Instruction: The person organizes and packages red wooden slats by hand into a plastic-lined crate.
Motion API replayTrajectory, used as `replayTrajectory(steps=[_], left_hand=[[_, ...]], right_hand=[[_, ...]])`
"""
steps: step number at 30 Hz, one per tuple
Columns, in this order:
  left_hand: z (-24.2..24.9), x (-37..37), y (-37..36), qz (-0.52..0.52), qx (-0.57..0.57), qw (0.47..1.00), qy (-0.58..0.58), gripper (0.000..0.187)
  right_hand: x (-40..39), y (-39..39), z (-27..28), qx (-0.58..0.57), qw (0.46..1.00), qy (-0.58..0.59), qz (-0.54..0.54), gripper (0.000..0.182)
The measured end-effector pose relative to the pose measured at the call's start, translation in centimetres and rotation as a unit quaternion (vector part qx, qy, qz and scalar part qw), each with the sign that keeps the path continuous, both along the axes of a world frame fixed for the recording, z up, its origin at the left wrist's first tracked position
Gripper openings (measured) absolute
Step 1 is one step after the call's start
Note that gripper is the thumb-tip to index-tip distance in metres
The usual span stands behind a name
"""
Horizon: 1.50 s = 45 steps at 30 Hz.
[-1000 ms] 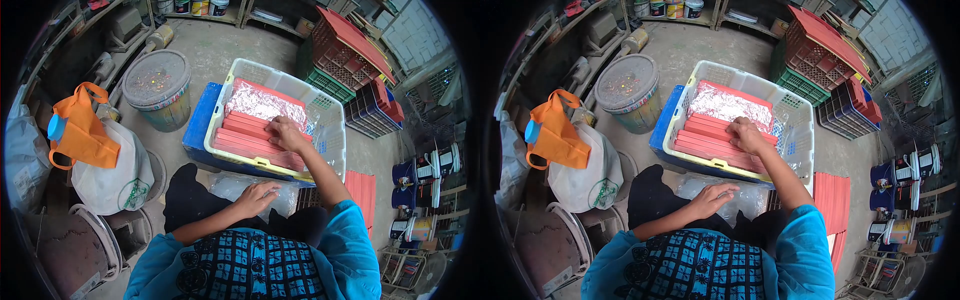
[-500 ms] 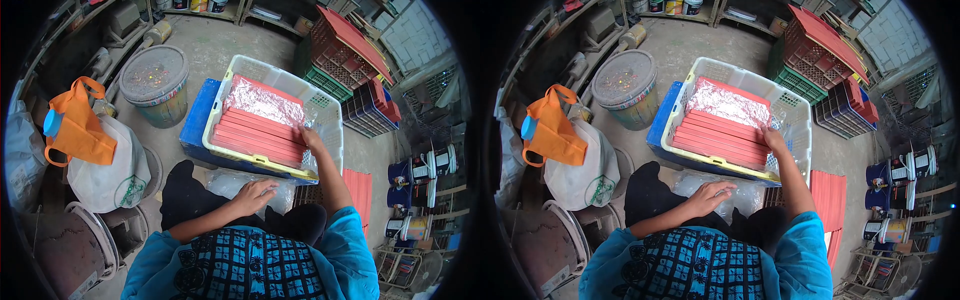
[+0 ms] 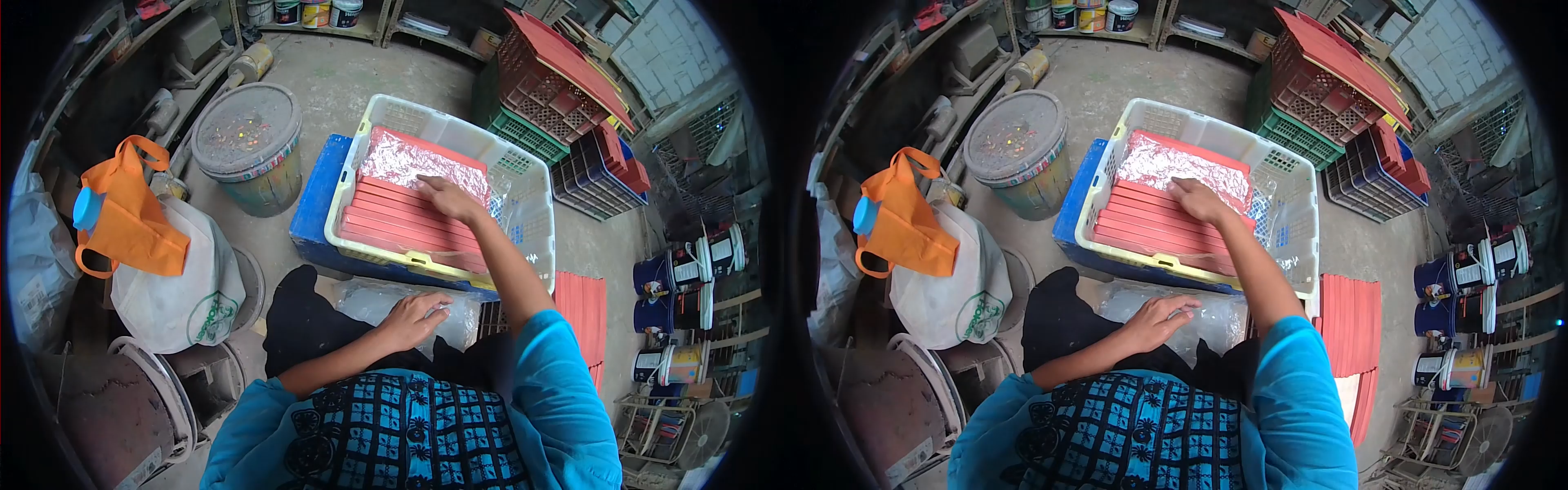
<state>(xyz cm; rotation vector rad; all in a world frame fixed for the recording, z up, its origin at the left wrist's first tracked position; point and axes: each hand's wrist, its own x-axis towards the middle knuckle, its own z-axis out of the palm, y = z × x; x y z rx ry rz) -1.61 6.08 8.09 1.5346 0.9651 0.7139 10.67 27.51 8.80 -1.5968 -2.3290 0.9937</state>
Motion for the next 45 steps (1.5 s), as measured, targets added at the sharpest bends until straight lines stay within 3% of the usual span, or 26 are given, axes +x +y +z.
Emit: replayTrajectory(steps=[3, 6, 11, 13, 15, 17, 21, 24, 29, 31, 33, 37, 41, 45], left_hand=[[-0.7, 0.0, 0.1, 0.039, 0.051, 0.997, -0.039, 0.032], [-0.3, -0.4, 0.2, 0.044, 0.048, 0.997, -0.036, 0.031], [-0.1, -0.7, 0.3, 0.023, 0.016, 1.000, -0.012, 0.029], [0.1, -0.9, 0.4, 0.033, 0.010, 0.999, -0.021, 0.030], [0.1, -1.2, 0.3, 0.048, 0.011, 0.998, -0.041, 0.031], [-0.2, -1.3, 0.5, 0.048, 0.010, 0.997, -0.051, 0.031], [-0.1, -0.7, 0.8, 0.023, -0.026, 0.997, -0.076, 0.032], [-0.9, 0.0, 1.2, 0.005, -0.039, 0.995, -0.092, 0.030], [-2.0, 2.3, 0.6, -0.002, -0.050, 0.998, -0.048, 0.035], [-2.6, 4.1, 0.1, 0.008, -0.023, 1.000, -0.016, 0.036], [-1.7, 7.2, -1.4, -0.013, 0.023, 1.000, 0.001, 0.039], [0.8, 14.3, -4.5, -0.106, 0.191, 0.975, 0.048, 0.044], [2.3, 20.6, -6.8, -0.201, 0.320, 0.924, 0.054, 0.045], [1.1, 23.6, -8.2, -0.256, 0.346, 0.899, 0.074, 0.048]], right_hand=[[-2.9, 0.0, -1.4, -0.063, 0.998, 0.009, 0.023, 0.055], [-3.8, -0.9, -2.1, -0.004, 0.999, -0.038, -0.009, 0.053], [0.5, 1.0, -1.0, -0.065, 0.993, 0.087, -0.039, 0.052], [3.6, 0.1, 0.6, -0.037, 0.963, 0.220, -0.151, 0.054], [7.7, -0.2, 1.5, -0.001, 0.960, 0.197, -0.197, 0.053], [11.4, -2.6, 3.7, -0.005, 0.947, 0.187, -0.262, 0.053], [19.0, -9.4, 3.0, 0.203, 0.915, 0.132, -0.322, 0.042], [23.8, -16.4, 1.3, 0.293, 0.858, 0.085, -0.414, 0.035], [33.5, -30.1, -2.6, 0.327, 0.754, -0.011, -0.570, 0.030], [38.5, -35.5, -6.0, 0.319, 0.698, -0.029, -0.640, 0.033], [42.5, -40.7, -7.0, 0.262, 0.694, -0.143, -0.655, 0.046], [49.2, -47.3, -7.5, 0.066, 0.652, -0.243, -0.715, 0.086], [55.5, -51.2, -7.7, 0.008, 0.655, -0.250, -0.713, 0.099], [59.1, -52.0, -6.0, -0.076, 0.679, -0.257, -0.683, 0.115]])
